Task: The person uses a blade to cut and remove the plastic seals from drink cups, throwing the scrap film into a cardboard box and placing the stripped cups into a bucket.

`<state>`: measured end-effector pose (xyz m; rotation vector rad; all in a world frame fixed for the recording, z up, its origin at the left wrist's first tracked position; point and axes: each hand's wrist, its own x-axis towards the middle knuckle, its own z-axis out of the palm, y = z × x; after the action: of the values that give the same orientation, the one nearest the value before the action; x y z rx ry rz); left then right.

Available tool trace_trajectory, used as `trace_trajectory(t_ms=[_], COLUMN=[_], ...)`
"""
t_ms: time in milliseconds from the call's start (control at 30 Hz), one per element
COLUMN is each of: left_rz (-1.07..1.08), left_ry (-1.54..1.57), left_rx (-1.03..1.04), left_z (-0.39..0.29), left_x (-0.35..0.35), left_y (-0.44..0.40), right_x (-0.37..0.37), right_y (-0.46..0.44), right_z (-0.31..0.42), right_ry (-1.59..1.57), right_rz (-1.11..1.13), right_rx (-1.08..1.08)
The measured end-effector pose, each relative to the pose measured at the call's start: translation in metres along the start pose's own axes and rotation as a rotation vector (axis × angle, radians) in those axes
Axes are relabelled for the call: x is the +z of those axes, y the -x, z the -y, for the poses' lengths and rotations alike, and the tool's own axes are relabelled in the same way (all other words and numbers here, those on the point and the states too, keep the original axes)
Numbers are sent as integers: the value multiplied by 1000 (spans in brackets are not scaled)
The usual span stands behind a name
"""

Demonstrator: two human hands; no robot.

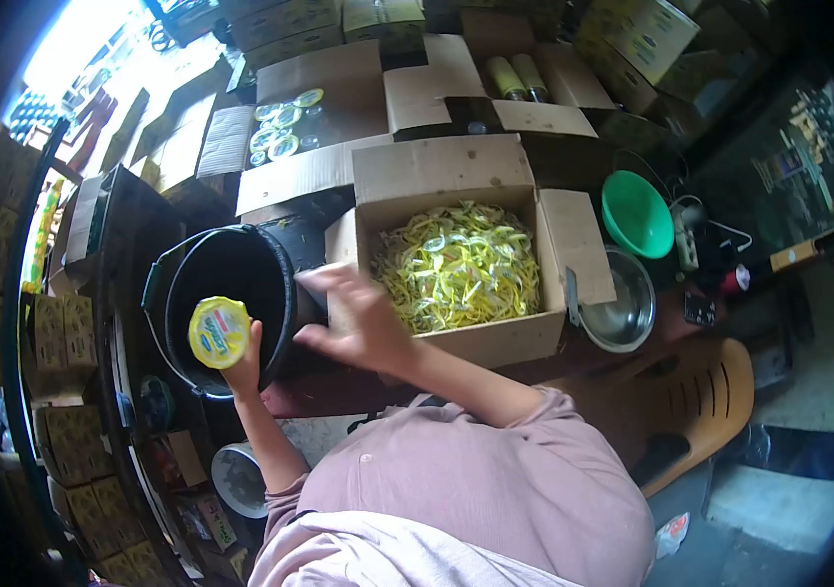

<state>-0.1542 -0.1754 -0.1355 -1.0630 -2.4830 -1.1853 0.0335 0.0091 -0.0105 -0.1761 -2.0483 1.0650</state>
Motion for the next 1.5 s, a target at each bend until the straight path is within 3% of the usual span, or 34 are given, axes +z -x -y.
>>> trace_trajectory(t_ms=[67,133,200,267,333,367,400,500,600,667,700,733,800,867,967,1000,1100,1267,1333,1500], left_rz=[-197,-86,-130,-191,-221,-238,-238,-244,-222,-250,-263,-274,-214,-172,-69,-123,-126,-142,-154,-124], left_ry=[251,537,752,934,1060,1122,1123,1121,1025,1061,1025,990,730,558,609,560,479,573,490,584], left_rx=[-54,-278,-335,-362,-430,-464,-474,-501,-407,-431,-444,-458,-370,-266,-288,-201,-114,-71,-62,-84], left_z=[-32,-46,-51,-41,-47,-49,-51,-51,-38,-45,-48,-50,-41,-58,-58,-58,-60,-64,-67,-62], left_x=[-5,-17,-20,-16,-19,-21,-21,-24,-17,-18,-19,-19,-20,-27,-25,-24,-28,-33,-35,-33], left_y=[-17,-21,-25,-25,-30,-31,-31,-29,-26,-27,-28,-30,-31,-31,-31,-31,-29,-34,-36,-35], right_x=[-33,-76,-120,-162,-189,-195,-195,-205,-211,-205,-205,-204,-191,-154,-100,-80,-32,28,47,61], right_y=[33,87,115,174,215,221,221,241,248,223,211,196,163,114,66,50,4,-32,-39,-65], right_z=[-22,-70,-58,-96,-130,-130,-130,-143,-148,-123,-121,-118,-119,-99,-99,-92,-67,-35,-30,-3], right_ry=[93,448,552,903,414,219,344,209,134,-51,-337,-621,-883,-1061,-1133,-1164,-1033,-676,-465,39], right_rz=[-277,-614,-892,-1043,-1266,-1184,-1167,-1138,-1279,-1333,-1336,-1323,-1122,-832,-501,-403,-64,296,302,419], right_rx=[185,213,564,721,935,997,1115,973,879,915,852,784,728,615,725,756,841,556,454,-252])
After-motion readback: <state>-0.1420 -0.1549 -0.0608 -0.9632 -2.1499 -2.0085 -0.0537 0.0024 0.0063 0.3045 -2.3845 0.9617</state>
